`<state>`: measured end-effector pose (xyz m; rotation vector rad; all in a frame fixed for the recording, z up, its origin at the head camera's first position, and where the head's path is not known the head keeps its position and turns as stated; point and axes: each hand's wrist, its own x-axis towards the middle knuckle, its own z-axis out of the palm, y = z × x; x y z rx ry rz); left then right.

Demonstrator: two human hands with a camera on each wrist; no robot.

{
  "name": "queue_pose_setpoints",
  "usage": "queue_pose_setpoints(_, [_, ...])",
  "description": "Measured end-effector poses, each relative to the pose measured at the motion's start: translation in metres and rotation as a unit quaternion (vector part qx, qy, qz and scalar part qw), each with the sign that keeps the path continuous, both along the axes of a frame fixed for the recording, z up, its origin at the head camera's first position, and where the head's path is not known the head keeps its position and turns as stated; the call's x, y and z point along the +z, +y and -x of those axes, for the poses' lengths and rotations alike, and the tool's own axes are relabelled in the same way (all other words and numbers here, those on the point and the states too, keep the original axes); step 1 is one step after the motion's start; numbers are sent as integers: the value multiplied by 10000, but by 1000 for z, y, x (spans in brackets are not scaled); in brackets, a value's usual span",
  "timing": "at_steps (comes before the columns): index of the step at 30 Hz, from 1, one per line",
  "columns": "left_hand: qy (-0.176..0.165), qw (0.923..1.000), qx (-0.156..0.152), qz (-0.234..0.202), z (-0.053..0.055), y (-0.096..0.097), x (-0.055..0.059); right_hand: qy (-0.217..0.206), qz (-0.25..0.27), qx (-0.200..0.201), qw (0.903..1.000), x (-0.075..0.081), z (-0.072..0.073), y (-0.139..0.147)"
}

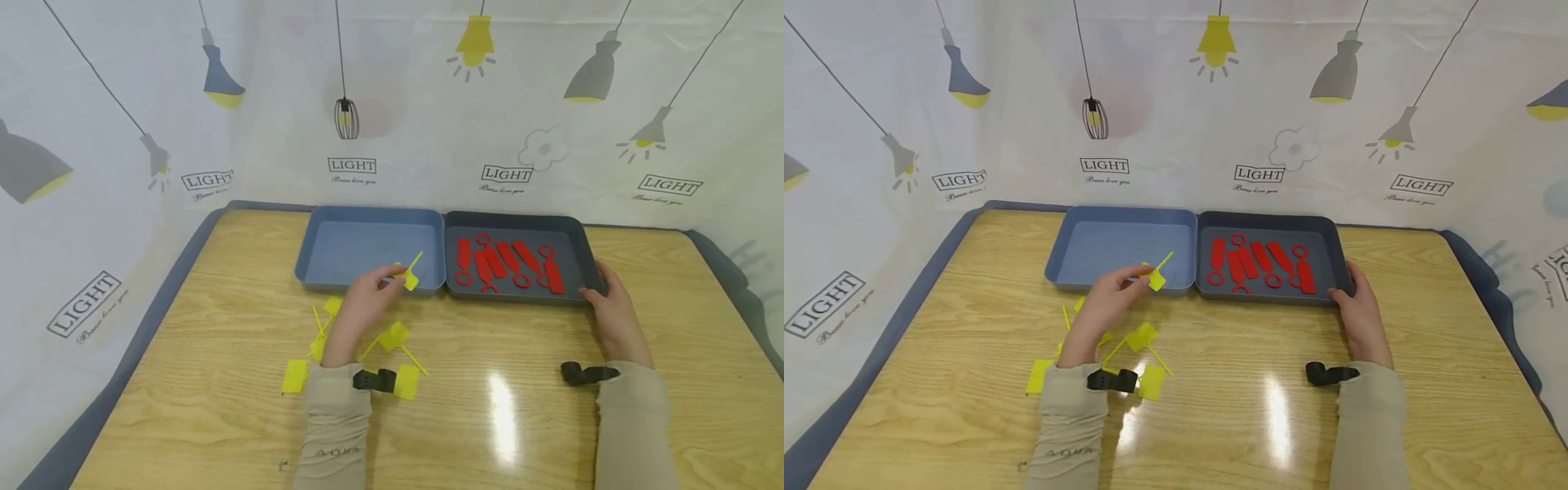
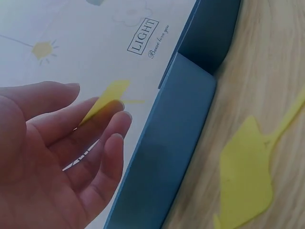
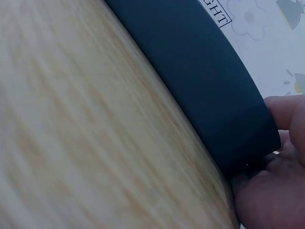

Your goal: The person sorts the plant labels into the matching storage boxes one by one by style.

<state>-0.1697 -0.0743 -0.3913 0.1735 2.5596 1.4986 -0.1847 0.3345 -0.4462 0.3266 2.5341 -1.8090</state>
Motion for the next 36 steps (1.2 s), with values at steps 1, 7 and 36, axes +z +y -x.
queue_pose_setpoints(1, [-13,10000,8,-28,0,0,-1,7,-11,3,10000,0,0,0])
queue_pose_setpoints(7, [-201,9997,47,-100,2,1,-5,17,-19,-24,10000,1,0,-1])
queue_pose_setpoints(36, [-1301,9883,-276,-745,2,7,-19,99,166,-91,9998,1,-1,-1])
